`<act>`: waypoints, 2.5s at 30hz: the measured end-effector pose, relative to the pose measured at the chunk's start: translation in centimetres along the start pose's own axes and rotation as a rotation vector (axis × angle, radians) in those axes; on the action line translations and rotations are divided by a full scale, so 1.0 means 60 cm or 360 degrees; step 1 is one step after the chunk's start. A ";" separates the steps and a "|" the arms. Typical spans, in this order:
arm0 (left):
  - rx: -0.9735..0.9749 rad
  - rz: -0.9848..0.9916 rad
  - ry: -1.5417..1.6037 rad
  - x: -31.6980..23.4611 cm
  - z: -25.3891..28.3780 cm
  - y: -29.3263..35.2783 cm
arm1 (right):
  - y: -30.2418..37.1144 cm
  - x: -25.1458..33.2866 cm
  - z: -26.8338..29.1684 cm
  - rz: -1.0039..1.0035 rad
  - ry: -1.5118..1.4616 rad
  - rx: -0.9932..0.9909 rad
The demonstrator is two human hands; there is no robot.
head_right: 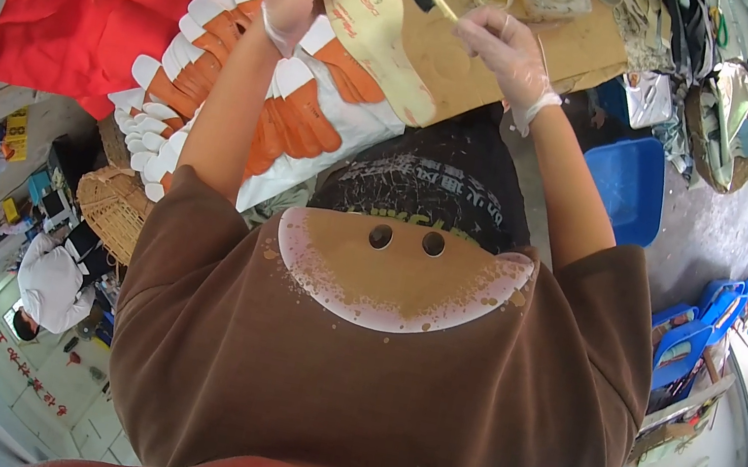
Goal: Applying glue to shoe insole components using a brush on a manufacturing table.
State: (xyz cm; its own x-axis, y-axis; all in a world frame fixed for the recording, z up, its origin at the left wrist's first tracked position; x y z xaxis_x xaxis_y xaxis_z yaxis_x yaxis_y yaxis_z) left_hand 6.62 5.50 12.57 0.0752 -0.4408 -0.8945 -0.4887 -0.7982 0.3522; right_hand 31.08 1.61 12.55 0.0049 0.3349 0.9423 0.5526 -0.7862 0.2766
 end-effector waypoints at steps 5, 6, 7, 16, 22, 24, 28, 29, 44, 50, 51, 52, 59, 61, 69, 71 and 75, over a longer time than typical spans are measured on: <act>0.0117 -0.0038 0.0456 -0.015 -0.029 -0.006 | -0.011 -0.007 -0.027 0.0269 0.0001 0.0009; 0.0186 -0.0037 0.0556 -0.020 -0.038 -0.005 | -0.015 -0.005 -0.028 0.0228 0.0044 -0.0118; 0.0256 -0.0035 0.0655 -0.023 -0.045 -0.006 | -0.017 -0.006 -0.024 0.0185 0.0087 -0.0245; 0.0360 -0.0093 0.0708 -0.041 -0.041 0.010 | -0.044 0.054 0.019 0.0291 0.0581 -0.0069; 0.0227 -0.0099 0.0799 -0.026 -0.013 0.014 | -0.004 0.108 -0.039 0.0539 0.1084 0.0459; 0.0236 -0.0119 0.0873 -0.032 -0.007 0.018 | 0.008 0.103 -0.046 0.0402 0.1051 0.0614; 0.0099 -0.0285 0.0959 -0.055 0.021 0.041 | 0.034 0.076 -0.010 0.0075 0.0766 0.0721; 0.0098 -0.0287 0.0958 -0.059 0.020 0.048 | 0.042 0.064 0.012 -0.0120 0.0541 0.0634; -0.0427 -0.0913 0.0784 -0.054 -0.124 0.094 | 0.041 -0.005 0.050 0.0081 0.0637 -0.0966; -0.0792 -0.1012 0.0897 -0.023 -0.133 0.092 | 0.059 0.012 -0.063 0.0426 0.0692 -0.0625; -0.0835 -0.1024 0.0839 -0.016 -0.123 0.090 | 0.061 0.032 -0.086 0.0603 0.0974 -0.0473; -0.0878 -0.1036 0.0781 -0.009 -0.112 0.089 | 0.057 0.024 -0.089 0.0554 0.0977 -0.0344; -0.0945 -0.0990 0.0189 -0.006 -0.087 0.065 | 0.019 0.029 -0.009 -0.0013 0.0161 -0.0617; -0.0694 -0.0999 0.0143 -0.014 -0.111 0.045 | 0.004 0.048 -0.021 -0.0017 0.0290 -0.0527; -0.0649 -0.0764 -0.0196 -0.045 -0.142 0.030 | -0.084 0.111 -0.051 0.0476 0.0952 -0.0574; -0.0770 -0.0423 -0.0415 -0.019 -0.105 0.027 | -0.088 0.118 -0.023 0.0330 0.0895 -0.0745; -0.0720 -0.0027 -0.1893 0.054 -0.032 0.003 | -0.108 0.119 0.002 0.0275 0.0894 -0.0590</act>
State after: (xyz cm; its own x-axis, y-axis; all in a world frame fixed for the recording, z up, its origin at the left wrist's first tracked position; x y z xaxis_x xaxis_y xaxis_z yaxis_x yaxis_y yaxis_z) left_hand 8.42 3.15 10.27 -0.8590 0.0219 -0.5115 -0.1384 -0.9718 0.1908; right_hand 27.61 9.15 17.43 -0.4203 -0.0521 0.9059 0.2610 -0.9631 0.0657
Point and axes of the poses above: each hand's wrist, its own y-axis away from the middle knuckle, its own z-axis out of the back of the hand, x = y × z, the point moved 7 cm from there along -y, towards the middle knuckle, and after that the axes turned 11 degrees about x, right-handed, at the moved point
